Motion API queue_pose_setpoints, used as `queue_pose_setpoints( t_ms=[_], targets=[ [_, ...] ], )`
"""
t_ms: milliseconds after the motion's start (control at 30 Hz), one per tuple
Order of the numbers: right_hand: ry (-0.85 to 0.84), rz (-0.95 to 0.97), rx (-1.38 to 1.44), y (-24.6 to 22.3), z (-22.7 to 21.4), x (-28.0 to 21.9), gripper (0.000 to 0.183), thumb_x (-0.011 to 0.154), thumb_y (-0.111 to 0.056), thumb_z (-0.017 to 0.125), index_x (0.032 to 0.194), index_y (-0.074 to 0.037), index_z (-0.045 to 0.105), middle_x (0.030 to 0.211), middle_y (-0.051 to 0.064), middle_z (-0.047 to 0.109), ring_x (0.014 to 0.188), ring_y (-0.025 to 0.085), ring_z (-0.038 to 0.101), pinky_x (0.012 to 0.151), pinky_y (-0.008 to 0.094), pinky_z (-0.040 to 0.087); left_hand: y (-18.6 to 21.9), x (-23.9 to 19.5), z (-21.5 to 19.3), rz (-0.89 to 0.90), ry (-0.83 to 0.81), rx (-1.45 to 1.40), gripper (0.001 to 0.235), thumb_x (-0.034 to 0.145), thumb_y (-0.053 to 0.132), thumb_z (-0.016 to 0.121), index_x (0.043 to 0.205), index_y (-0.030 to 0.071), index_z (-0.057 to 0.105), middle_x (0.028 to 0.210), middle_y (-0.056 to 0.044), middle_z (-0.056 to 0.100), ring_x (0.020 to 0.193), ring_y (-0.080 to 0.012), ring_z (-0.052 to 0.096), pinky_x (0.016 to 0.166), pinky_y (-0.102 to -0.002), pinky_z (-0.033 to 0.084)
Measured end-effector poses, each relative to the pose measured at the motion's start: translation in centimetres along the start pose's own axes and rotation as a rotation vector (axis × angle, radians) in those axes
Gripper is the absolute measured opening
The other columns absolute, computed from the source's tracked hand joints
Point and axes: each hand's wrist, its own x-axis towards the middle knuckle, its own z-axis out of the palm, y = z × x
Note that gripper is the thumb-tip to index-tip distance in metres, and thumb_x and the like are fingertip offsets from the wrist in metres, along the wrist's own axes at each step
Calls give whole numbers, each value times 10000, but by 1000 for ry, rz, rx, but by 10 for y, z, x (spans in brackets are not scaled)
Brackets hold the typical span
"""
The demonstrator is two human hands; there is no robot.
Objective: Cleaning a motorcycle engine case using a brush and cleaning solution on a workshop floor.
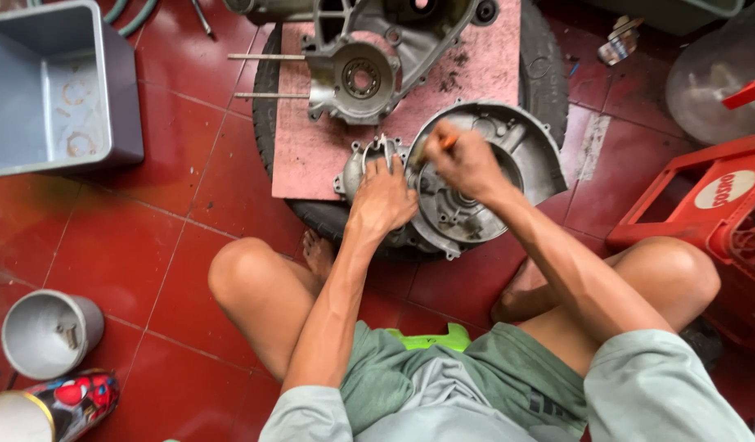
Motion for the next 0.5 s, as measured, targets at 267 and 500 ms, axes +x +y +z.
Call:
queue_pose_setpoints(
  t_ms=[267, 500],
  targets=[
    [41, 223, 293, -22, -8, 1, 160, 873, -165, 588, 794, -121, 719, 502, 31, 557, 475, 113, 549, 506, 244, 452, 6, -6, -9, -30, -37, -29, 765, 863, 305, 512, 1474, -143, 401, 1282, -338, 485, 1264, -509, 450, 1058, -584, 445],
    [-325, 282, 330, -46, -26, -11, 150, 852, -173, 602, 771, -93, 699, 452, 39, 517, 420, 117, 498, 449, 228, 413, 11, -12, -19, -2, -30, -25, 751, 850, 247, 531, 1473, -151, 400, 1248, -356, 500, 1227, -515, 481, 1002, -585, 487]
  ],
)
